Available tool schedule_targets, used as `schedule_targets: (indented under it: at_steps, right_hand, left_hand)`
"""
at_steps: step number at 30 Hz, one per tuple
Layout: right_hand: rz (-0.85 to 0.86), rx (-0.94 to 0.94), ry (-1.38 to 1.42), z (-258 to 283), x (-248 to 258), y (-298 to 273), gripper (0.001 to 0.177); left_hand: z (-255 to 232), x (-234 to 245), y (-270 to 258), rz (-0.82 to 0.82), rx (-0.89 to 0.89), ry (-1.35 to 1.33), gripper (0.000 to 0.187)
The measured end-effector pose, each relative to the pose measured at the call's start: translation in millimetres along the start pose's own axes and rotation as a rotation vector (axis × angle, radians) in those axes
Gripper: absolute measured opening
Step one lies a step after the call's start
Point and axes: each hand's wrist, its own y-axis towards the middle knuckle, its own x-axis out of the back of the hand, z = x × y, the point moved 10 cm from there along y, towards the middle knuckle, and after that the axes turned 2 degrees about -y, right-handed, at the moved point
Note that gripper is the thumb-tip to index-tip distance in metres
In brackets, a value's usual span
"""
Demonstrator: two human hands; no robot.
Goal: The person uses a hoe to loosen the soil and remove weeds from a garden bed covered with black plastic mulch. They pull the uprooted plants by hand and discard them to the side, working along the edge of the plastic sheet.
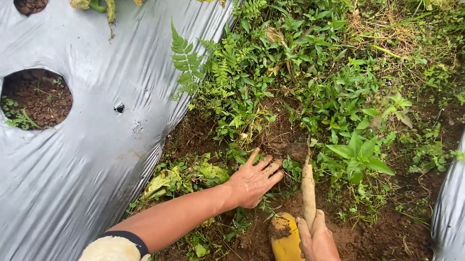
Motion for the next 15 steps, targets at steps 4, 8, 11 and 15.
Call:
schedule_targets:
  at_steps: [4,8,11,15]
  right_hand:
    - [-0.038,-0.002,0.034,1,8,4,0.035]
    - [-0.219,0.081,0.123,22,45,8,0.033]
    - [-0.465,0.374,0.35,62,102,9,0.033]
    - [-0.591,0.504,0.34,59,102,3,0.025]
  left_hand:
    - [-9,-37,35,0.068,-0.028,0.115,0.084]
    - [7,-73,45,0.233,0.005,0.157,0.066]
    - [9,-72,39,0.176,0.114,-0.574,0.073]
    - [18,-69,25,0.037,0.296,-1.665,0.086]
